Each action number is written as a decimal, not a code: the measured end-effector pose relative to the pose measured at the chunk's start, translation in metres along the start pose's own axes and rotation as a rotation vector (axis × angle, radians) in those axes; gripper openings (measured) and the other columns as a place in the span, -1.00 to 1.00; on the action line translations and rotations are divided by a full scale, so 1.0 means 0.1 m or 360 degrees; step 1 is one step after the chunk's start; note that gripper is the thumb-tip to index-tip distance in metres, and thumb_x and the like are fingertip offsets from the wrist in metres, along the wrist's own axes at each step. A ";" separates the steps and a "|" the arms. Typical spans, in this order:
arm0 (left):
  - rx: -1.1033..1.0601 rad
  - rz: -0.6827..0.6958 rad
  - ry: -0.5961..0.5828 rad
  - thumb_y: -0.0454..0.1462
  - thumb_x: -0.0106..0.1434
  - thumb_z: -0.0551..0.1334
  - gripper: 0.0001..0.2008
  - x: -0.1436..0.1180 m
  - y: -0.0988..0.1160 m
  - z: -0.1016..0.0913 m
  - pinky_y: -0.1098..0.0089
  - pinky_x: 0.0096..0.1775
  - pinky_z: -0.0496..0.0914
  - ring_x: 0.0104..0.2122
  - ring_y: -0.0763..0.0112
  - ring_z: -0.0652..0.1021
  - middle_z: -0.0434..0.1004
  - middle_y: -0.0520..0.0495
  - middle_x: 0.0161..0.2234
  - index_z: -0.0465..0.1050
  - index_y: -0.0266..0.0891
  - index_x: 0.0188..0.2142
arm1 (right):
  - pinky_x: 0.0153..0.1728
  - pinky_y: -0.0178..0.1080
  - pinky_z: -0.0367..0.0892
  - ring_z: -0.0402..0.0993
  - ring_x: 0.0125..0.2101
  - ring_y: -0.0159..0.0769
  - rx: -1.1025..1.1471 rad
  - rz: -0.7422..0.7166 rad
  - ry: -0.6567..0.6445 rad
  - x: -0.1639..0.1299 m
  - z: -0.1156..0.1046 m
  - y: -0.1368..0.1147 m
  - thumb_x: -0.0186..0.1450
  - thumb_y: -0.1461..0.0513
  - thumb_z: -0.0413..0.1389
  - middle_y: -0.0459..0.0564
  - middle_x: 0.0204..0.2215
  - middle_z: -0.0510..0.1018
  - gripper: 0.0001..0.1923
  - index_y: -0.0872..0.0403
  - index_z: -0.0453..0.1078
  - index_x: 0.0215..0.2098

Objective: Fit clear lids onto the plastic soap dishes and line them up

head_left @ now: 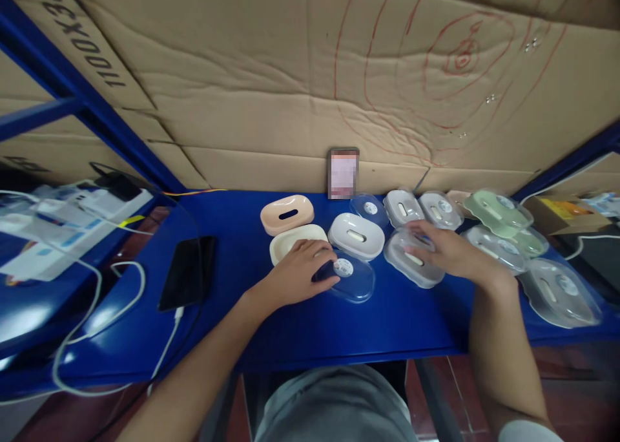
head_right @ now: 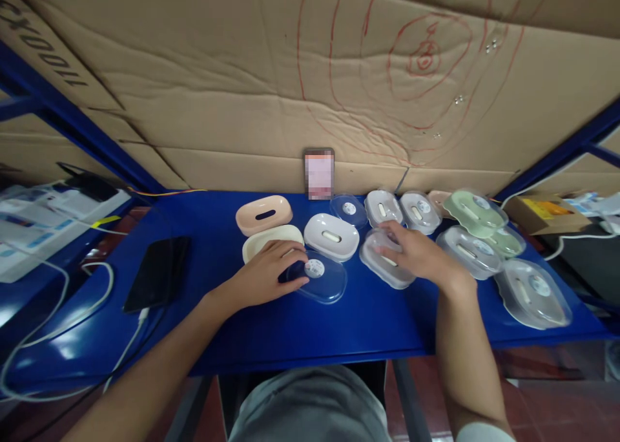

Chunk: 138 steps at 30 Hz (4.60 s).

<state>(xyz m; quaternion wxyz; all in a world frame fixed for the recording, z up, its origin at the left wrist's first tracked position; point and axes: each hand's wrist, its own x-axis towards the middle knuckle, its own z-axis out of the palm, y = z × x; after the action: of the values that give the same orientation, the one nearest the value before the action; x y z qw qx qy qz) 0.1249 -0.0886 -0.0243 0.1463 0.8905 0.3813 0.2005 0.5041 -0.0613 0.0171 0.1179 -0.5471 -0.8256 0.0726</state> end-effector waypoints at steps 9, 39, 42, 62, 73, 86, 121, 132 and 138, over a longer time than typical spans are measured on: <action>-0.0027 0.0001 0.0024 -0.11 0.44 0.32 -0.76 0.00 0.00 0.00 0.07 0.22 0.37 0.14 0.09 0.53 0.56 -0.11 0.10 0.49 -0.10 0.02 | 0.08 0.04 0.51 0.67 0.00 0.04 -0.0141 0.0015 0.0194 -0.01 -0.15 -0.27 0.51 0.21 0.00 0.12 0.02 0.71 -0.67 0.00 0.56 0.10; 0.0010 0.0043 0.0051 -0.12 0.48 0.27 -0.80 0.00 0.00 0.02 0.04 0.19 0.40 0.12 0.07 0.55 0.58 -0.11 0.06 0.49 -0.12 0.01 | 0.26 0.01 0.43 0.53 0.25 -0.07 0.0155 -0.0262 0.0108 -0.55 0.01 -0.41 0.60 0.04 -0.02 0.00 0.25 0.60 -0.59 -0.13 0.46 0.31; 0.0019 0.0034 0.0045 -0.13 0.48 0.28 -0.80 0.00 0.00 0.02 0.04 0.19 0.40 0.12 0.07 0.55 0.58 -0.13 0.08 0.48 -0.13 0.01 | 0.26 -0.02 0.44 0.54 0.23 -0.08 0.0111 -0.0096 0.0244 -0.22 -0.15 -0.07 0.61 0.05 -0.08 0.00 0.22 0.62 -0.57 -0.09 0.49 0.26; 0.0130 0.0067 0.0040 -0.13 0.50 0.26 -0.78 0.00 -0.01 0.04 0.03 0.16 0.43 0.11 0.05 0.58 0.57 -0.17 0.14 0.49 -0.14 0.05 | 0.07 0.07 0.41 0.55 0.08 0.17 -0.0549 0.0582 0.0645 0.37 -0.03 0.73 0.45 0.21 -0.02 0.26 0.08 0.64 -0.60 0.08 0.56 0.11; 0.0143 0.0051 0.0031 -0.12 0.50 0.26 -0.77 -0.01 -0.02 0.05 0.01 0.16 0.44 0.12 0.05 0.58 0.57 -0.17 0.15 0.49 -0.13 0.06 | -0.05 0.07 0.50 0.68 -0.03 0.22 -0.0635 0.1054 -0.0018 0.44 0.13 0.38 0.50 0.03 0.08 0.41 -0.05 0.69 -0.55 0.14 0.57 0.14; 0.0149 0.0073 0.0030 -0.12 0.52 0.24 -0.79 -0.01 -0.01 0.03 0.04 0.16 0.44 0.10 0.08 0.58 0.57 -0.16 0.12 0.48 -0.14 0.04 | -0.06 -0.05 0.44 0.63 0.00 0.13 -0.0285 0.0880 0.0431 0.44 0.06 0.45 0.60 -0.06 -0.20 0.25 0.02 0.68 -0.45 0.03 0.49 0.17; 0.0079 0.0029 0.0012 -0.10 0.51 0.22 -0.76 -0.01 -0.01 0.01 0.01 0.18 0.44 0.12 0.04 0.57 0.56 -0.17 0.14 0.52 -0.13 0.05 | 0.10 0.08 0.28 0.51 0.09 0.13 -0.0509 -0.0003 0.0206 0.47 0.27 -0.03 0.55 0.17 -0.05 0.19 0.14 0.65 -0.59 0.08 0.54 0.19; 0.0099 0.0031 0.0004 -0.08 0.53 0.19 -0.73 0.00 -0.01 0.02 0.00 0.17 0.44 0.13 0.02 0.57 0.56 -0.19 0.15 0.50 -0.14 0.06 | 0.20 0.31 0.10 0.37 0.18 0.25 -0.0540 0.0228 0.0266 0.53 0.46 0.08 0.54 0.11 0.00 0.33 0.02 0.66 -0.61 0.08 0.50 0.18; 0.0077 0.0029 0.0024 -0.09 0.51 0.21 -0.75 -0.01 0.01 0.01 0.01 0.17 0.44 0.13 0.03 0.57 0.57 -0.18 0.13 0.51 -0.13 0.04 | 0.27 0.22 0.11 0.42 0.16 0.10 -0.0006 0.0363 0.0517 0.58 0.43 0.32 0.57 0.02 -0.11 0.26 0.08 0.62 -0.63 0.04 0.39 0.06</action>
<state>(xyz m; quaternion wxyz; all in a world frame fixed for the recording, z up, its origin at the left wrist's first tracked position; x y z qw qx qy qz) 0.1255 -0.0897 -0.0249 0.1199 0.8957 0.3790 0.1994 0.4989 0.0047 -0.0255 0.2396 -0.6417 -0.7285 -0.0052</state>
